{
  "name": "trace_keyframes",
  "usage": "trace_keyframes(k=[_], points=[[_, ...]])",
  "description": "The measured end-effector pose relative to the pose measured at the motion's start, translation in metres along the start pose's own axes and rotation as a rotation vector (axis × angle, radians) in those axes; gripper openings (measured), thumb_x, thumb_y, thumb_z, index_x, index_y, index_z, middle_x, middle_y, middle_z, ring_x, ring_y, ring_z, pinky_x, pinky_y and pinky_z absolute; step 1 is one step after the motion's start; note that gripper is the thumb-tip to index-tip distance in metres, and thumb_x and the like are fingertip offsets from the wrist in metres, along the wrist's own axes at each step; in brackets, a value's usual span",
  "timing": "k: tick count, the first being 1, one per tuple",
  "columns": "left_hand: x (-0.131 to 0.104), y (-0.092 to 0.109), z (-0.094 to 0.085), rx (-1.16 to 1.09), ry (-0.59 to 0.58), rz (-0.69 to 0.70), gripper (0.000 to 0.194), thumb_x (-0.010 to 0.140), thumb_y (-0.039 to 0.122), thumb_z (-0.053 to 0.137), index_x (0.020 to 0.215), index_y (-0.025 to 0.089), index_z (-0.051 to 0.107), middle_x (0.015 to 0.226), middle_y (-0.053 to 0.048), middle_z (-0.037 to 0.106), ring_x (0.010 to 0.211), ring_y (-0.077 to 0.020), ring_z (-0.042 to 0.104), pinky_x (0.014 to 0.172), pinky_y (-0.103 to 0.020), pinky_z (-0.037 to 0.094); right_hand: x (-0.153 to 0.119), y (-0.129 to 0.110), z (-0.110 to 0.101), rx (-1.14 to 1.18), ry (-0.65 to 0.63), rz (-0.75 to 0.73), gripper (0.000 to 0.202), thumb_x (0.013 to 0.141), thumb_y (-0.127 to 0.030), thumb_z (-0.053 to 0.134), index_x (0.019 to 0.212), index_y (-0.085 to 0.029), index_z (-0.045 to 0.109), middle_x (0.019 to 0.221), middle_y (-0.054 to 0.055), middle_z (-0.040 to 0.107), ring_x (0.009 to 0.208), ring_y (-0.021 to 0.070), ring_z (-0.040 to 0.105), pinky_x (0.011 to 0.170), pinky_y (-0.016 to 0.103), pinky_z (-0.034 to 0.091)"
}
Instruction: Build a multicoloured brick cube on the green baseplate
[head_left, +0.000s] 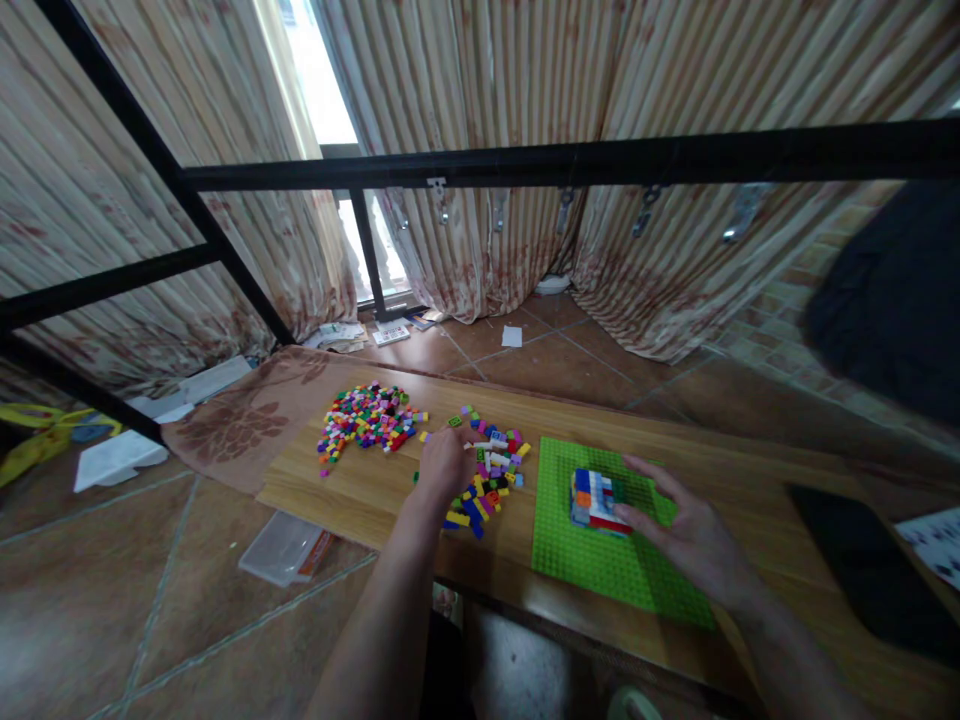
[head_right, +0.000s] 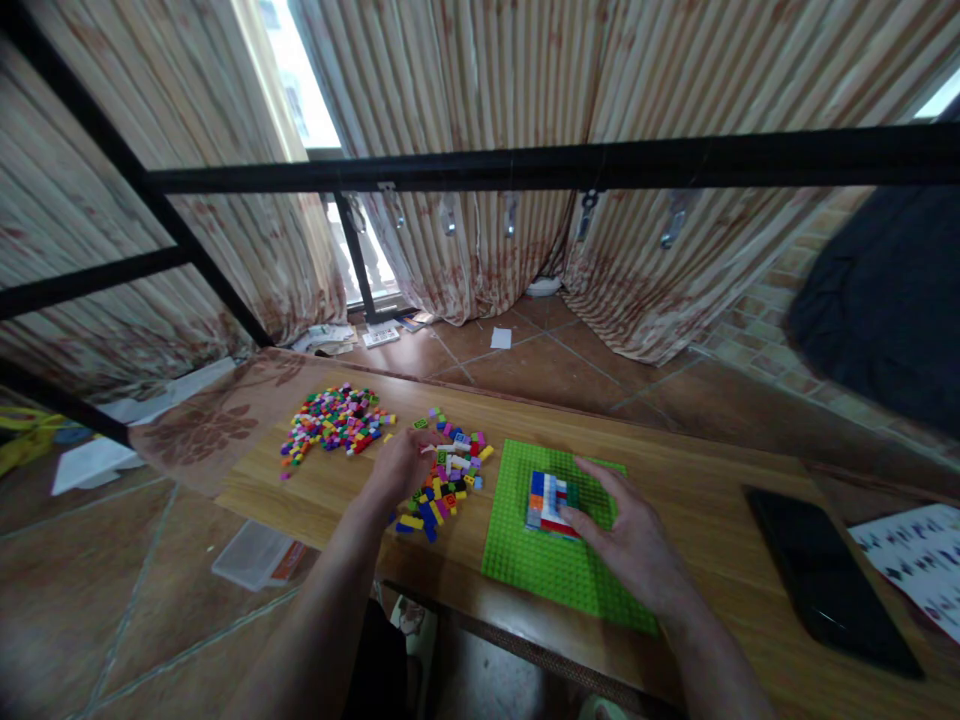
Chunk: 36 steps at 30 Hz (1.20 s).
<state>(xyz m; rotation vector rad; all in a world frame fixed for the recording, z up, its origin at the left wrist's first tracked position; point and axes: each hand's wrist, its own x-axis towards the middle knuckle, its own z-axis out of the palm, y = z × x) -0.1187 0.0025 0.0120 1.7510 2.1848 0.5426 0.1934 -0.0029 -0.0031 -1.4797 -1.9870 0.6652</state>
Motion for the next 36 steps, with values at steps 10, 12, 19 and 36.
trace_keyframes(k=[10,12,19,36], points=[[-0.002,0.023,0.021,0.135,-0.001,0.182,0.026,0.077,0.013,0.054,0.093,0.020,0.074,0.102,-0.011,0.068,0.104,-0.0236,0.060,0.096,-0.033,0.044,0.002,-0.001,0.000,0.010,0.018,-0.021,0.055,0.082,-0.051,0.060,0.131,-0.027,0.053,0.130,0.008,0.062,0.118,0.0298,0.059,0.100,0.048,0.046],[-0.002,0.026,0.026,0.182,0.001,0.194,0.025,0.079,0.011,0.051,0.087,0.019,0.074,0.097,-0.011,0.068,0.101,-0.0234,0.060,0.093,-0.033,0.045,0.002,-0.002,-0.001,0.021,0.032,-0.028,0.054,0.082,-0.050,0.060,0.130,-0.027,0.054,0.131,0.008,0.061,0.120,0.0296,0.057,0.102,0.048,0.044],[0.000,0.030,0.019,0.202,-0.004,0.178,0.023,0.079,0.008,0.050,0.089,0.015,0.069,0.099,-0.012,0.068,0.103,-0.0228,0.060,0.092,-0.031,0.043,0.001,0.002,-0.005,0.076,0.076,-0.037,0.050,0.083,-0.047,0.060,0.128,-0.025,0.055,0.132,0.008,0.060,0.123,0.0273,0.054,0.107,0.049,0.038],[-0.029,0.081,0.035,-0.585,-0.131,0.425,0.013,0.083,0.014,0.053,0.090,0.018,0.063,0.082,-0.001,0.067,0.075,-0.0120,0.062,0.071,-0.021,0.048,0.002,-0.014,0.001,0.300,0.251,-0.003,0.032,0.085,-0.045,0.059,0.102,-0.020,0.071,0.098,0.008,0.073,0.087,0.0211,0.067,0.081,0.037,0.053]])
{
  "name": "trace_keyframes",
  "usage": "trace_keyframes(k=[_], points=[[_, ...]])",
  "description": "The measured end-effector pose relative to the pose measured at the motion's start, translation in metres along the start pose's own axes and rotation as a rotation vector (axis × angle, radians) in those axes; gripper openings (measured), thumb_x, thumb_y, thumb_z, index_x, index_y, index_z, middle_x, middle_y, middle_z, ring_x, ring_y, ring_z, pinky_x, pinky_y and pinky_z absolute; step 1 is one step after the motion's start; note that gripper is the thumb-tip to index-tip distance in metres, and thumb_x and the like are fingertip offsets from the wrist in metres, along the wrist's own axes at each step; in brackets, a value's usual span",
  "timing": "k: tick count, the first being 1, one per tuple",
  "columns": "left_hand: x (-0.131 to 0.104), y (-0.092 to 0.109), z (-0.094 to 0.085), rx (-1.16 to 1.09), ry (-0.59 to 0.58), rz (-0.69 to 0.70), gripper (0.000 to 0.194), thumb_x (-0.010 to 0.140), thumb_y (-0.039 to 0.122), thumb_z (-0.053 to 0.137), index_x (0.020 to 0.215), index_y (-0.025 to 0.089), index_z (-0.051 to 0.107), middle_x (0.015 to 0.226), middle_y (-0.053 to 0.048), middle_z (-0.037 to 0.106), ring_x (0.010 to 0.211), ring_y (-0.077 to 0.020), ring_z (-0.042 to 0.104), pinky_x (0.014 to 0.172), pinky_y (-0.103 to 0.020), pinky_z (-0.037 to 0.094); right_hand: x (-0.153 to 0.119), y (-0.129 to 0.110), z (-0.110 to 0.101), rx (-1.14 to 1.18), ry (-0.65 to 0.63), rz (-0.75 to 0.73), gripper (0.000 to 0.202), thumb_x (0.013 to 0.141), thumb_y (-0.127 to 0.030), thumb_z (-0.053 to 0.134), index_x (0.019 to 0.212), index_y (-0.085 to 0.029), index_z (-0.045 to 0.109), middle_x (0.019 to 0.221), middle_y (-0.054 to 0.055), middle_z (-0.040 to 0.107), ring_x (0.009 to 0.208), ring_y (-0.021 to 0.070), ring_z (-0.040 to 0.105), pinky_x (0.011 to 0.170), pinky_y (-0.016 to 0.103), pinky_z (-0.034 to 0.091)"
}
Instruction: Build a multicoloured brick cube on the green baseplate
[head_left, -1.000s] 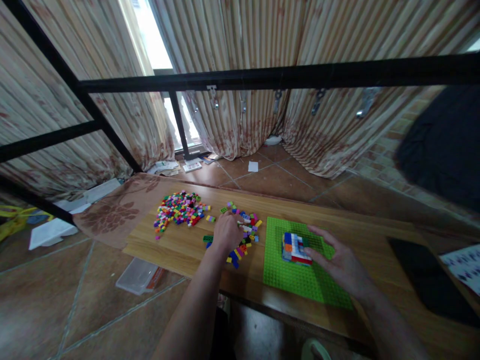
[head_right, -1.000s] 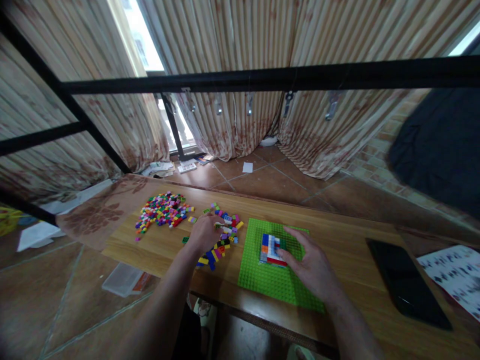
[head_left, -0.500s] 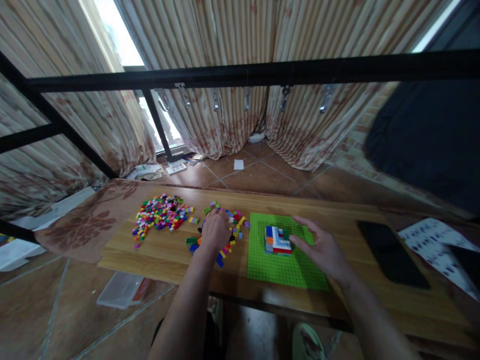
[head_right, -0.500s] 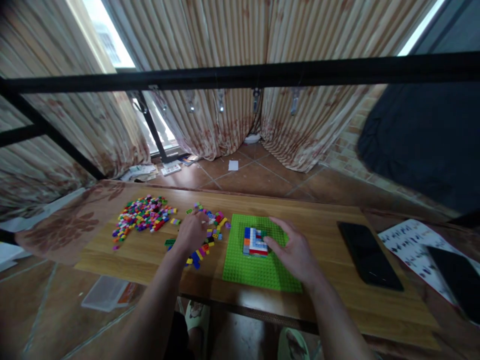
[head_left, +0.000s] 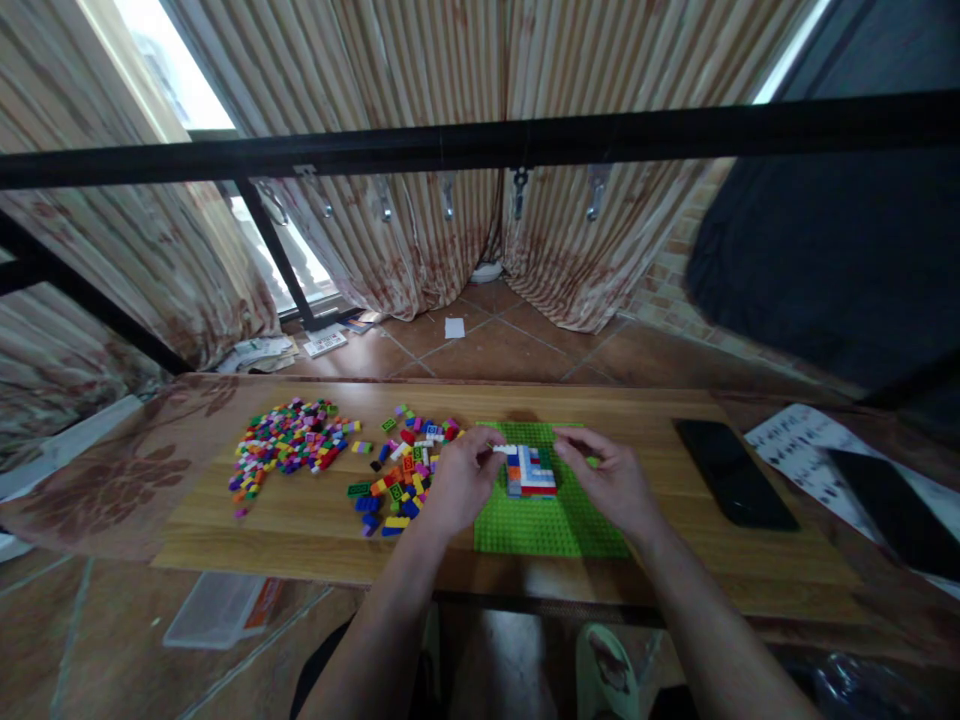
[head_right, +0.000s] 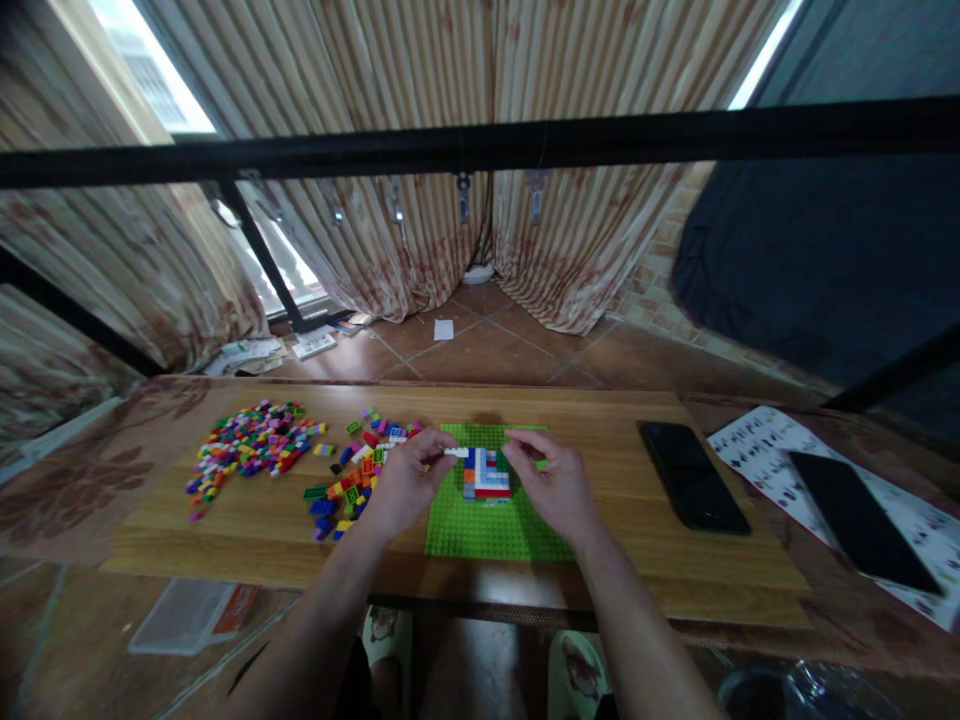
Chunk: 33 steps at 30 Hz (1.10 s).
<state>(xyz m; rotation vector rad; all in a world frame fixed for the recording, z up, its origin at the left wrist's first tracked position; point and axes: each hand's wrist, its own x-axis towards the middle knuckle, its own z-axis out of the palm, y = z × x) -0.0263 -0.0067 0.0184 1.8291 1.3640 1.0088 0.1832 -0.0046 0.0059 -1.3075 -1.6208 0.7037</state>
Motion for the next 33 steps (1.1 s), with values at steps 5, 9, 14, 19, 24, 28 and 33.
trace_keyframes(k=[5,9,14,19,24,28,33], points=[[0.001,0.008,0.017,-0.063,-0.021,0.068,0.013,0.083,0.014,0.053,0.090,0.018,0.064,0.082,0.000,0.068,0.075,-0.0113,0.062,0.073,-0.022,0.049,-0.002,-0.006,0.004,0.049,-0.138,-0.056,0.028,0.083,-0.040,0.061,0.103,-0.022,0.071,0.092,0.005,0.071,0.086,0.0195,0.066,0.080,0.035,0.052],[0.001,0.011,0.029,-0.137,-0.046,0.083,0.015,0.086,0.015,0.051,0.092,0.017,0.064,0.088,-0.003,0.069,0.081,-0.0123,0.064,0.075,-0.022,0.050,-0.003,-0.007,0.005,0.053,-0.200,-0.063,0.022,0.084,-0.034,0.060,0.099,-0.022,0.071,0.090,0.004,0.070,0.086,0.0189,0.064,0.080,0.034,0.050],[0.001,0.012,0.036,-0.176,-0.047,0.064,0.016,0.087,0.017,0.052,0.097,0.019,0.065,0.092,-0.003,0.071,0.085,-0.0130,0.066,0.080,-0.023,0.052,-0.002,-0.004,0.003,0.038,-0.212,-0.029,0.020,0.083,-0.034,0.059,0.094,-0.022,0.072,0.089,0.003,0.071,0.084,0.0191,0.064,0.078,0.033,0.049],[0.006,0.002,0.029,-0.026,0.055,-0.035,0.021,0.086,0.015,0.052,0.102,0.019,0.065,0.100,-0.005,0.071,0.089,-0.0149,0.066,0.085,-0.027,0.052,0.001,0.007,-0.006,-0.104,-0.132,-0.040,0.020,0.084,-0.032,0.054,0.092,-0.025,0.071,0.091,0.004,0.071,0.084,0.0209,0.065,0.078,0.036,0.050],[0.012,-0.011,0.022,0.112,0.128,-0.169,0.023,0.082,0.011,0.053,0.100,0.016,0.066,0.101,-0.008,0.071,0.091,-0.0174,0.066,0.086,-0.030,0.052,0.001,0.012,-0.008,-0.241,-0.109,-0.051,0.021,0.085,-0.030,0.051,0.088,-0.023,0.071,0.085,0.004,0.068,0.078,0.0212,0.064,0.075,0.037,0.049],[0.012,-0.010,0.025,0.160,0.094,-0.214,0.026,0.082,0.012,0.053,0.105,0.016,0.065,0.106,-0.009,0.071,0.094,-0.0180,0.066,0.089,-0.033,0.052,0.001,0.012,-0.001,-0.266,-0.140,-0.064,0.019,0.085,-0.027,0.052,0.088,-0.023,0.071,0.086,0.004,0.067,0.080,0.0205,0.063,0.076,0.036,0.049],[0.013,-0.008,0.029,0.138,0.055,-0.219,0.028,0.083,0.012,0.051,0.107,0.016,0.065,0.110,-0.009,0.071,0.101,-0.0185,0.066,0.094,-0.033,0.050,0.002,0.017,0.006,-0.280,-0.088,-0.066,0.021,0.087,-0.026,0.051,0.092,-0.022,0.071,0.090,0.005,0.067,0.083,0.0208,0.063,0.079,0.037,0.050]])
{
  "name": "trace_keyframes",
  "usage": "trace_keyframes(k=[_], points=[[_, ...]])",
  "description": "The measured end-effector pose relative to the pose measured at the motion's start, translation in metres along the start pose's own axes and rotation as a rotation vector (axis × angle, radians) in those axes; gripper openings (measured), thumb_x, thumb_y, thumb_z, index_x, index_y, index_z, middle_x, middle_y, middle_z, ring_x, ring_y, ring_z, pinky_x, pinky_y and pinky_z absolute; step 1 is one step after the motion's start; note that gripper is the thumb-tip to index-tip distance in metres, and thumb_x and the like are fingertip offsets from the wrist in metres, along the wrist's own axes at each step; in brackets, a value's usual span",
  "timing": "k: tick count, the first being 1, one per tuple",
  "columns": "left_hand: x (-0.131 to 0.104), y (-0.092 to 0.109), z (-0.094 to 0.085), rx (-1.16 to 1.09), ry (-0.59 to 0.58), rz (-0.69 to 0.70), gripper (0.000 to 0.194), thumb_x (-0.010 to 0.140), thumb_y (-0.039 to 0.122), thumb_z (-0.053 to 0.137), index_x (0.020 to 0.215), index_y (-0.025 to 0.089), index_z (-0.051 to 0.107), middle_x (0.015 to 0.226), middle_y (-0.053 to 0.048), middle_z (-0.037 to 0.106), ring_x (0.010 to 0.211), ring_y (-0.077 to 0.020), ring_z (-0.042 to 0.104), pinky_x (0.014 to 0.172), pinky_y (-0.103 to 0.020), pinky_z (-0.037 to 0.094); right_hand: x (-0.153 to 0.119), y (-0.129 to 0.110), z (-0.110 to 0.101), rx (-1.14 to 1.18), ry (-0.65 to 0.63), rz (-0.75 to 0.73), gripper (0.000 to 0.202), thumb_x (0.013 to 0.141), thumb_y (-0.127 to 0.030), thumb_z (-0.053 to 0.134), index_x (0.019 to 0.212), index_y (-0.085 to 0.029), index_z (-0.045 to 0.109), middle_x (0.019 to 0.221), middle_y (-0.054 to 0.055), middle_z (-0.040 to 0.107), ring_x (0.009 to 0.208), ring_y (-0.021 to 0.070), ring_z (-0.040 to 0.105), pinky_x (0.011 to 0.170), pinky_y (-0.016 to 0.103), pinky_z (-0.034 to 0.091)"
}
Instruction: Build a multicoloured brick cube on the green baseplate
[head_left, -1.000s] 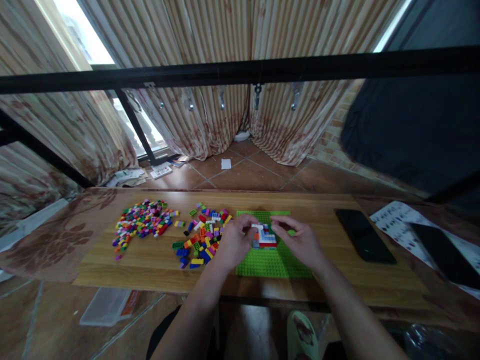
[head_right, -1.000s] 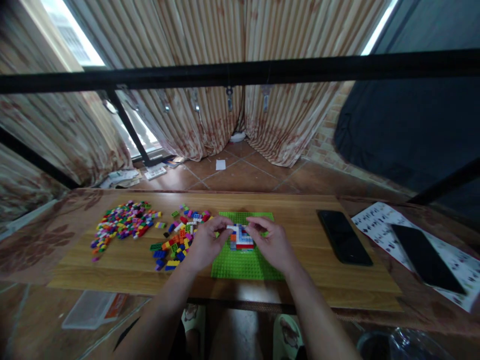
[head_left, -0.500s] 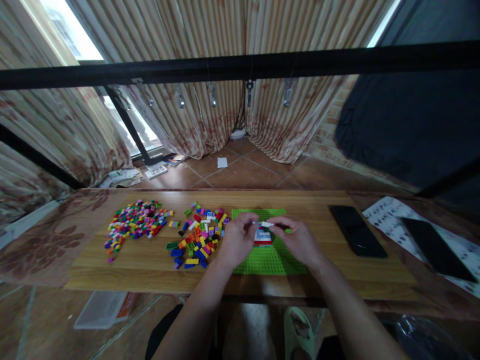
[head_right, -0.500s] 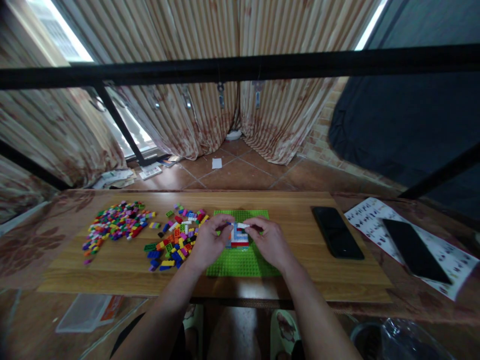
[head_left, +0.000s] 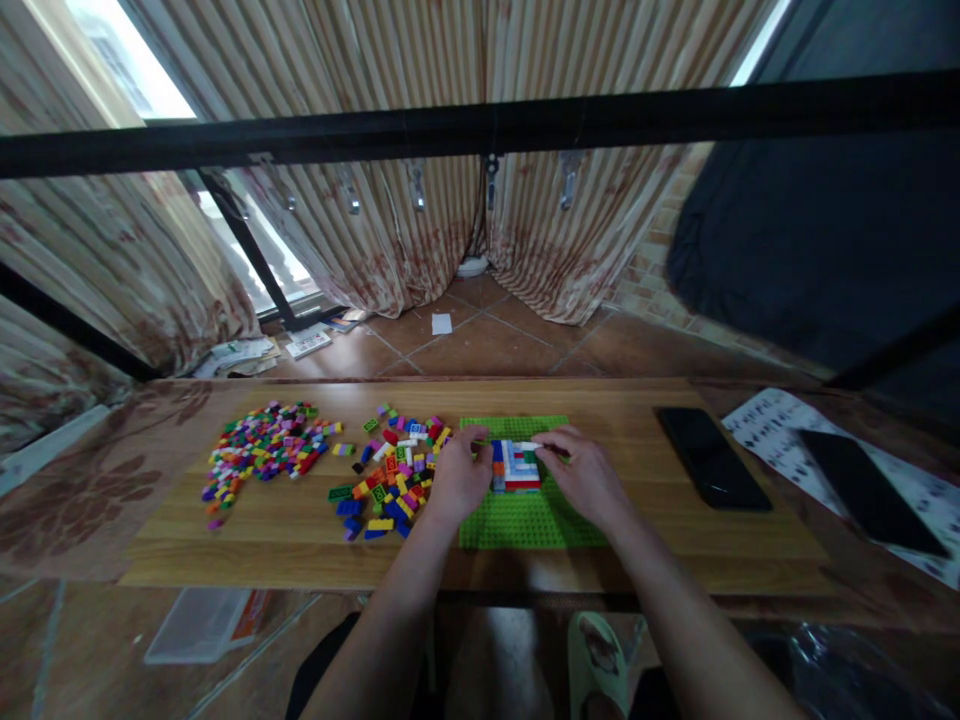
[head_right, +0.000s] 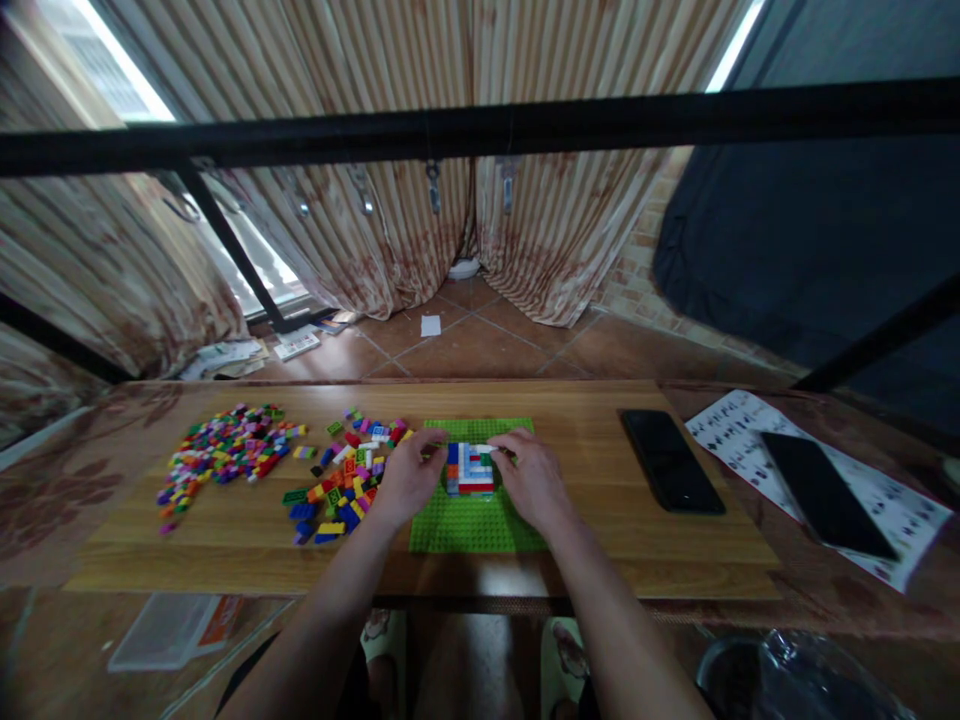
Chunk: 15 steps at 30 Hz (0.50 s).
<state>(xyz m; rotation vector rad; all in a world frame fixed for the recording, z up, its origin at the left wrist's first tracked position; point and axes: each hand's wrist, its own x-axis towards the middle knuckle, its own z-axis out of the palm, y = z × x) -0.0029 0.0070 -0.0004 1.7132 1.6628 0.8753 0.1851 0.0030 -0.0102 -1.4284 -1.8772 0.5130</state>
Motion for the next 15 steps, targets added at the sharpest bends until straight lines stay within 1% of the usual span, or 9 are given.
trace_keyframes(k=[4,8,11,15], points=[[0.002,-0.002,0.004,-0.036,-0.042,0.002,0.031,0.084,0.012,0.050,0.110,0.016,0.066,0.111,-0.008,0.071,0.103,-0.0183,0.066,0.096,-0.031,0.049,0.002,0.001,0.006,-0.012,0.034,-0.010,0.023,0.089,-0.026,0.049,0.093,-0.023,0.071,0.093,0.006,0.068,0.086,0.0213,0.064,0.081,0.038,0.050],[0.002,-0.001,0.005,-0.047,-0.076,0.027,0.032,0.084,0.012,0.049,0.110,0.015,0.067,0.112,-0.008,0.071,0.105,-0.0183,0.065,0.098,-0.030,0.048,0.004,-0.003,0.009,-0.001,0.026,-0.022,0.023,0.089,-0.024,0.049,0.094,-0.023,0.072,0.092,0.006,0.068,0.086,0.0214,0.063,0.081,0.037,0.050],[0.003,0.001,0.005,-0.051,-0.091,0.037,0.032,0.085,0.012,0.048,0.109,0.015,0.068,0.111,-0.008,0.071,0.103,-0.0182,0.065,0.097,-0.030,0.049,0.005,-0.004,0.010,0.012,0.012,-0.019,0.024,0.089,-0.022,0.049,0.095,-0.022,0.072,0.093,0.007,0.067,0.087,0.0218,0.063,0.082,0.038,0.050],[0.003,0.001,0.007,-0.046,-0.096,0.035,0.030,0.085,0.013,0.047,0.107,0.017,0.069,0.107,-0.005,0.072,0.100,-0.0170,0.066,0.093,-0.027,0.050,0.005,-0.001,0.012,0.009,0.008,-0.023,0.024,0.089,-0.022,0.049,0.096,-0.023,0.073,0.093,0.007,0.067,0.087,0.0215,0.063,0.082,0.038,0.050]])
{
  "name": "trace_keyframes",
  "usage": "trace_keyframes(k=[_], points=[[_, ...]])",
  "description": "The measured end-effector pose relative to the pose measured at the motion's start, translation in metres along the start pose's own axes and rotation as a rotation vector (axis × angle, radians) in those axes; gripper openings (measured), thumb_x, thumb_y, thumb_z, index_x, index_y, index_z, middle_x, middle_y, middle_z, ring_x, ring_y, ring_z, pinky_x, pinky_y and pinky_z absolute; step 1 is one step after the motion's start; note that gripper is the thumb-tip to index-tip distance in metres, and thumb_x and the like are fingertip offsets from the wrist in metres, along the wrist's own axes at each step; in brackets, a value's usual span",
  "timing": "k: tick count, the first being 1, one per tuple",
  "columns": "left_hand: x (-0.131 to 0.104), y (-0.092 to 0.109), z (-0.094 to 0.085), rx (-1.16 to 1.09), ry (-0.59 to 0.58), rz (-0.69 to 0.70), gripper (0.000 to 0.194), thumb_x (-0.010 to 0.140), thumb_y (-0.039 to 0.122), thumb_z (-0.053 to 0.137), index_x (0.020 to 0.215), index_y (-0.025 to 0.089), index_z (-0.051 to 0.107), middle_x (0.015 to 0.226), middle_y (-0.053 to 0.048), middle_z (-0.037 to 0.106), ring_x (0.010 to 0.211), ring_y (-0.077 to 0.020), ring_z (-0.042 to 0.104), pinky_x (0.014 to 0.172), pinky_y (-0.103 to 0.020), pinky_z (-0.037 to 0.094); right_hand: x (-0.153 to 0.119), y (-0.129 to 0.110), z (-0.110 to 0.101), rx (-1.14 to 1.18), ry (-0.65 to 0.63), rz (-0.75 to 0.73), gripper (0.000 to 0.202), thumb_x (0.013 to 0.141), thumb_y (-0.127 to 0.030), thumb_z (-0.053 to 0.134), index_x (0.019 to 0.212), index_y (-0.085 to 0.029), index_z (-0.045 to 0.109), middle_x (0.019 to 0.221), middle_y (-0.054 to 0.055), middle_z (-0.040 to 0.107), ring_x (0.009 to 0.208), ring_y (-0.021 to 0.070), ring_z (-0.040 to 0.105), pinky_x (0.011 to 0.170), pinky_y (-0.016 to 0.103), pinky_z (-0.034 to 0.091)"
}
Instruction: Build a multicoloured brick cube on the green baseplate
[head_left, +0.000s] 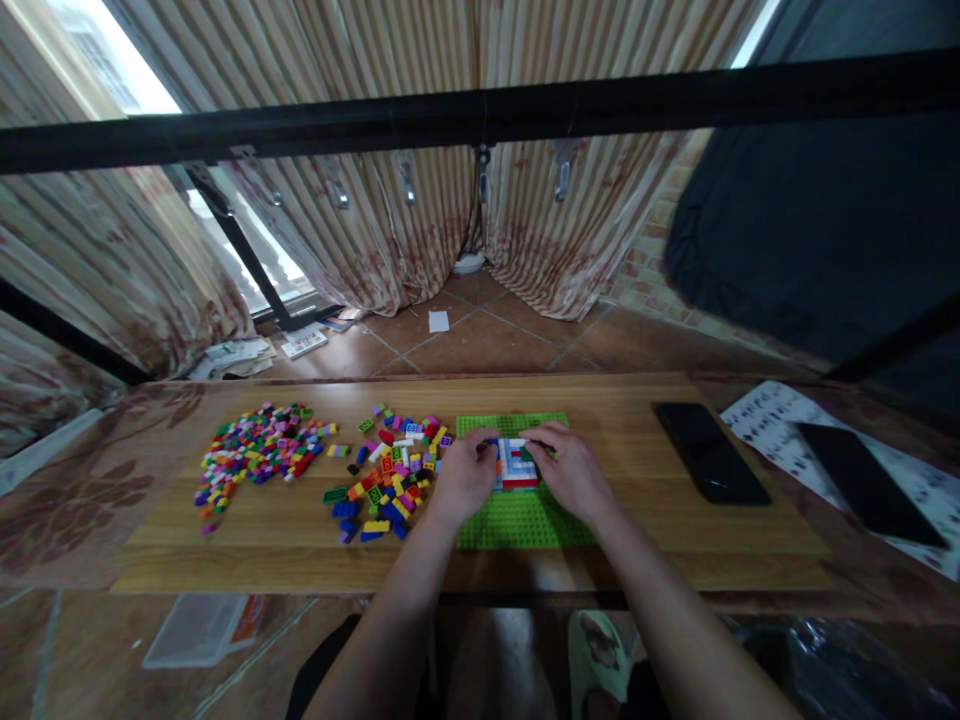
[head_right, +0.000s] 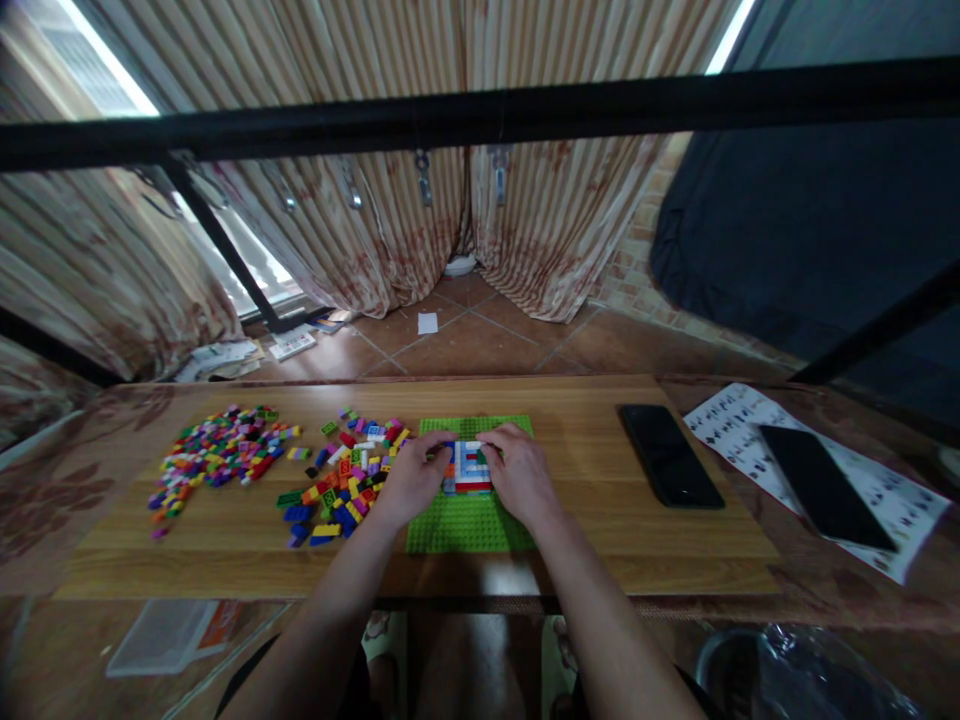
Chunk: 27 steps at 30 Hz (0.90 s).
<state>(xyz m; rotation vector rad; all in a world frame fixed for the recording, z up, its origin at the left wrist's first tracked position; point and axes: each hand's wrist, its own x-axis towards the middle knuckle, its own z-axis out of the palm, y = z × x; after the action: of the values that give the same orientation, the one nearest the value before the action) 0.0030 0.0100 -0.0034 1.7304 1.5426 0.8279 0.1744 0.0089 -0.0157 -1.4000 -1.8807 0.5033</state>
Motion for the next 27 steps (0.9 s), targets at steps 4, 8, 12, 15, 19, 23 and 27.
trace_keyframes(k=[4,8,12,15,19,23,27], points=[[0.001,-0.002,0.002,-0.013,-0.005,0.010,0.029,0.085,0.015,0.048,0.104,0.018,0.070,0.103,-0.005,0.073,0.095,-0.0168,0.067,0.090,-0.027,0.051,0.000,0.002,0.001,0.005,0.003,0.003,0.024,0.088,-0.022,0.050,0.095,-0.023,0.073,0.093,0.007,0.067,0.087,0.0220,0.062,0.081,0.039,0.050],[0.003,-0.001,0.004,-0.058,-0.009,0.027,0.028,0.086,0.015,0.048,0.101,0.016,0.071,0.100,-0.005,0.074,0.092,-0.0166,0.067,0.088,-0.026,0.051,0.000,0.002,0.002,0.009,0.009,0.020,0.024,0.087,-0.021,0.051,0.095,-0.021,0.073,0.092,0.008,0.067,0.086,0.0220,0.063,0.081,0.038,0.049],[0.007,0.002,0.007,-0.093,-0.025,0.005,0.029,0.086,0.015,0.046,0.099,0.016,0.072,0.096,-0.005,0.074,0.087,-0.0164,0.067,0.082,-0.026,0.051,0.001,0.001,0.001,0.021,0.001,0.037,0.022,0.086,-0.017,0.052,0.093,-0.019,0.073,0.091,0.008,0.068,0.085,0.0208,0.063,0.080,0.037,0.049],[0.010,0.003,0.009,-0.106,-0.028,0.004,0.028,0.086,0.017,0.046,0.096,0.016,0.073,0.093,-0.005,0.074,0.084,-0.0160,0.066,0.078,-0.024,0.050,0.002,0.000,0.000,0.011,-0.009,0.045,0.021,0.085,-0.015,0.054,0.091,-0.018,0.073,0.090,0.007,0.068,0.084,0.0202,0.063,0.080,0.035,0.049],[0.012,0.004,0.011,-0.110,-0.035,0.008,0.028,0.087,0.019,0.045,0.088,0.015,0.073,0.085,-0.003,0.073,0.079,-0.0143,0.064,0.071,-0.021,0.047,0.004,-0.001,0.001,-0.019,-0.021,0.044,0.021,0.086,-0.015,0.053,0.092,-0.020,0.073,0.089,0.007,0.067,0.083,0.0202,0.062,0.079,0.035,0.048],[0.014,0.005,0.013,-0.061,-0.025,0.018,0.029,0.088,0.024,0.046,0.077,0.014,0.071,0.071,-0.002,0.068,0.068,-0.0126,0.059,0.062,-0.021,0.042,0.005,-0.001,0.002,-0.035,-0.020,0.029,0.022,0.087,-0.015,0.053,0.092,-0.021,0.074,0.090,0.007,0.066,0.084,0.0204,0.062,0.080,0.035,0.047],[0.015,0.006,0.015,-0.043,0.003,0.001,0.028,0.086,0.027,0.049,0.076,0.014,0.072,0.068,-0.001,0.067,0.066,-0.0124,0.058,0.060,-0.021,0.040,0.005,0.000,0.001,-0.042,-0.017,0.028,0.022,0.086,-0.015,0.055,0.091,-0.021,0.075,0.088,0.006,0.067,0.082,0.0198,0.062,0.078,0.034,0.047]])
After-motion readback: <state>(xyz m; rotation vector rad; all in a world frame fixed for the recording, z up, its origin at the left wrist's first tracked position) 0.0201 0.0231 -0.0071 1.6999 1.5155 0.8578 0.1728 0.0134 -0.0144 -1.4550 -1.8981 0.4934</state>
